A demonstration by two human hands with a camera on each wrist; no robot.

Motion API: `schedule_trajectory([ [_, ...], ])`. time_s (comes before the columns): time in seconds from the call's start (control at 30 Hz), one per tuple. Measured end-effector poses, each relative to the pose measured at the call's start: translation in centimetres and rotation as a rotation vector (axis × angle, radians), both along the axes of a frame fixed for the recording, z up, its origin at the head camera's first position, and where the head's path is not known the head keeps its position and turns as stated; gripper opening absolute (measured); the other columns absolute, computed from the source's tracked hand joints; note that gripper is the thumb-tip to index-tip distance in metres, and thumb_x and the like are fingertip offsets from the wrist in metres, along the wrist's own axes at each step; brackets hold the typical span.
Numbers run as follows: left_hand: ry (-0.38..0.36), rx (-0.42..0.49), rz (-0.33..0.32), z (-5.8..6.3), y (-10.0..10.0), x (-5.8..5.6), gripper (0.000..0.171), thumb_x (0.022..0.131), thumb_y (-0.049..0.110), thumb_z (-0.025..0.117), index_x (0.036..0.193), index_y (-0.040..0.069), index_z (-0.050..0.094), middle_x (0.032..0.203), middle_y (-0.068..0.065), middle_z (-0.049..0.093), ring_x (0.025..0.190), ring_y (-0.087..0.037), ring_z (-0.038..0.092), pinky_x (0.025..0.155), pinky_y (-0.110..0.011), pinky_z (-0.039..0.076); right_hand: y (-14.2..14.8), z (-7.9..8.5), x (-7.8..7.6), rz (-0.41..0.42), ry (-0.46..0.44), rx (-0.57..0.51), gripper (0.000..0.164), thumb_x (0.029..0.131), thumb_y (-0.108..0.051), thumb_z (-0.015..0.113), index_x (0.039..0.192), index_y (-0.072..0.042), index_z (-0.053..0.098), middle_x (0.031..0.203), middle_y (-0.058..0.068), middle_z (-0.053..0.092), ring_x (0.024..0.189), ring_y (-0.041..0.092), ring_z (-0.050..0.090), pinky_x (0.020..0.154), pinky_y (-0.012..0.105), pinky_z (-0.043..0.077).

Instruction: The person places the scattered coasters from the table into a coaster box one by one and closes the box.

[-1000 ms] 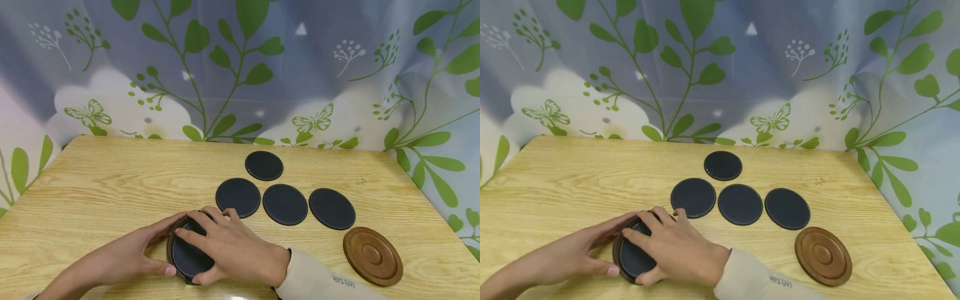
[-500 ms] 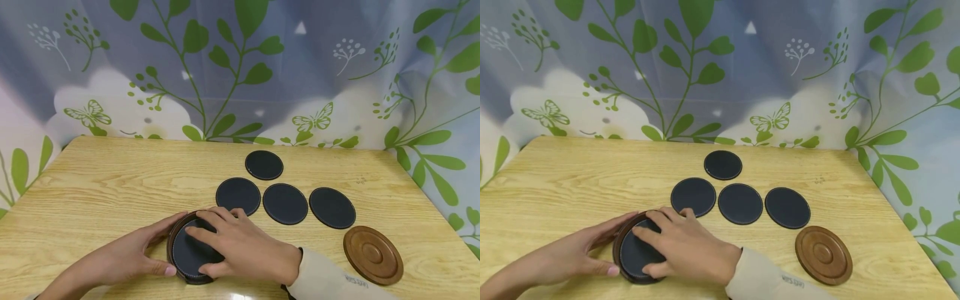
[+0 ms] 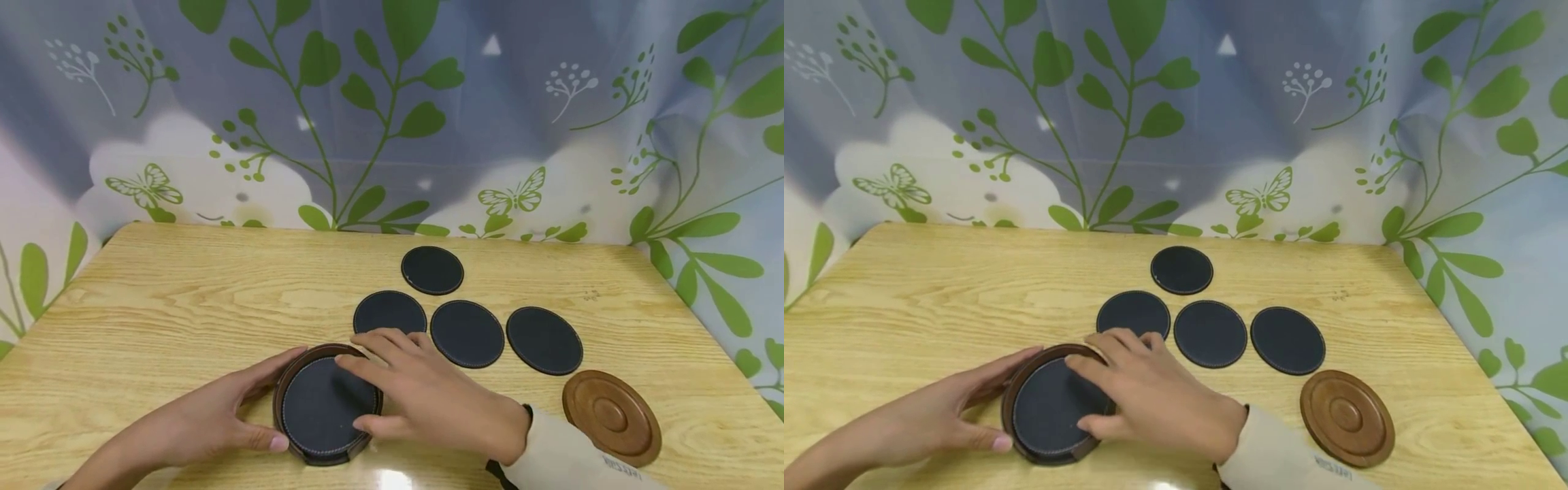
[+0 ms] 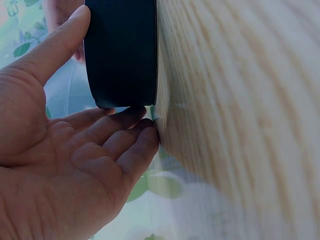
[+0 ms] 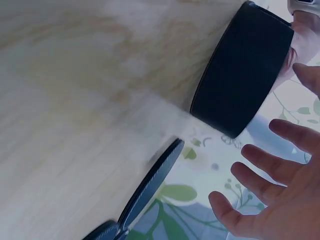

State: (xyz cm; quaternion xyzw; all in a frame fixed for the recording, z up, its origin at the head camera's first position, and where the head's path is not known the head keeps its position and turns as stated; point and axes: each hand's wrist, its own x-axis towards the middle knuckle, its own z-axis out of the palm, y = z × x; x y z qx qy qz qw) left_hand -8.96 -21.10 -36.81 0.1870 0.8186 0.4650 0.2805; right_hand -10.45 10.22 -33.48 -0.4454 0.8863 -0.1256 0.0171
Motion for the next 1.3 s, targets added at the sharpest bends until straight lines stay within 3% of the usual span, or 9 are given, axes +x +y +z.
schedule_trajectory([
  [0.17, 0.026, -0.004, 0.000, -0.1, 0.0, 0.1, 0.105, 0.086, 0.037, 0.085, 0.169, 0.030, 0.021, 0.171, -0.014, 0.033, 0.158, -0.047, 0.023, 0.117, -0.072, 0.027, 1.7, 0.2, 0.0, -0.050, 0.029, -0.037, 0.067, 0.096, -0.050, 0.074, 0.155, -0.026, 0.052, 0.160, 0.005, 0.049, 0.148, 0.024, 0.044, 0.105, 0.058, 0.047],
  [0.27, 0.043, -0.001, 0.001, -0.2, 0.0, 0.1, 0.104, 0.086, 0.038, 0.085, 0.169, 0.031, 0.023, 0.170, -0.012, 0.036, 0.158, -0.044, 0.026, 0.122, -0.045, 0.036, 2.8, 0.2, -0.1, -0.074, 0.031, -0.056, 0.069, 0.094, -0.046, 0.078, 0.155, -0.025, 0.053, 0.160, 0.005, 0.049, 0.148, 0.026, 0.045, 0.105, 0.058, 0.047],
  [0.4, 0.047, -0.005, 0.012, -0.3, -0.1, 0.3, 0.103, 0.085, 0.041, 0.086, 0.168, 0.033, 0.025, 0.169, -0.008, 0.038, 0.158, -0.040, 0.028, 0.112, -0.015, 0.034, 4.2, 0.3, -0.3, -0.115, 0.030, -0.072, 0.070, 0.094, -0.044, 0.079, 0.155, -0.025, 0.052, 0.160, 0.003, 0.048, 0.147, 0.026, 0.046, 0.105, 0.058, 0.046],
  [0.6, 0.038, -0.015, 0.014, -0.1, 0.1, 0.3, 0.104, 0.084, 0.040, 0.086, 0.168, 0.033, 0.025, 0.169, -0.008, 0.038, 0.159, -0.041, 0.027, 0.121, -0.053, 0.033, 6.4, 0.3, -0.4, -0.192, 0.045, -0.079, 0.071, 0.092, -0.042, 0.081, 0.154, -0.023, 0.054, 0.158, 0.004, 0.050, 0.145, 0.029, 0.048, 0.105, 0.065, 0.046],
  [0.77, 0.031, 0.005, 0.010, 0.0, 0.1, 0.3, 0.103, 0.085, 0.039, 0.086, 0.168, 0.031, 0.024, 0.170, -0.009, 0.036, 0.159, -0.040, 0.027, 0.119, -0.031, 0.036, 8.3, 0.3, -0.4, -0.227, 0.090, -0.081, 0.070, 0.091, -0.038, 0.083, 0.154, -0.024, 0.054, 0.156, 0.007, 0.052, 0.142, 0.038, 0.052, 0.097, 0.074, 0.047],
  [0.83, 0.018, 0.007, 0.014, 0.0, 0.1, 0.3, 0.103, 0.085, 0.039, 0.086, 0.168, 0.031, 0.025, 0.170, -0.010, 0.036, 0.159, -0.041, 0.026, 0.122, -0.037, 0.036, 9.1, 0.3, -0.4, -0.243, 0.105, -0.075, 0.070, 0.091, -0.036, 0.084, 0.154, -0.025, 0.054, 0.156, 0.007, 0.052, 0.141, 0.040, 0.053, 0.096, 0.075, 0.047],
  [0.93, 0.003, -0.006, 0.021, 0.0, 0.2, 0.3, 0.104, 0.084, 0.039, 0.087, 0.168, 0.033, 0.025, 0.170, -0.010, 0.036, 0.159, -0.043, 0.025, 0.120, -0.067, 0.029, 10.2, 0.2, -0.3, -0.282, 0.102, -0.058, 0.071, 0.090, -0.035, 0.084, 0.154, -0.024, 0.054, 0.157, 0.009, 0.051, 0.140, 0.038, 0.053, 0.097, 0.074, 0.046],
  [1.0, 0.020, -0.007, 0.014, 0.0, 0.2, 0.3, 0.105, 0.084, 0.039, 0.086, 0.168, 0.031, 0.023, 0.170, -0.012, 0.035, 0.159, -0.045, 0.024, 0.117, -0.073, 0.025, 10.9, 0.1, -0.4, -0.318, 0.087, -0.045, 0.072, 0.090, -0.035, 0.084, 0.154, -0.023, 0.054, 0.157, 0.010, 0.051, 0.141, 0.038, 0.052, 0.098, 0.076, 0.044],
  [1.3, 0.061, -0.027, 0.008, 0.0, 0.1, 0.3, 0.105, 0.085, 0.040, 0.085, 0.168, 0.030, 0.023, 0.171, -0.011, 0.033, 0.159, -0.044, 0.025, 0.119, -0.065, 0.030, 14.6, -1.0, -1.6, -0.386, 0.050, -0.046, 0.072, 0.090, -0.036, 0.084, 0.152, -0.014, 0.055, 0.155, 0.022, 0.051, 0.136, 0.050, 0.053, 0.094, 0.075, 0.046],
])
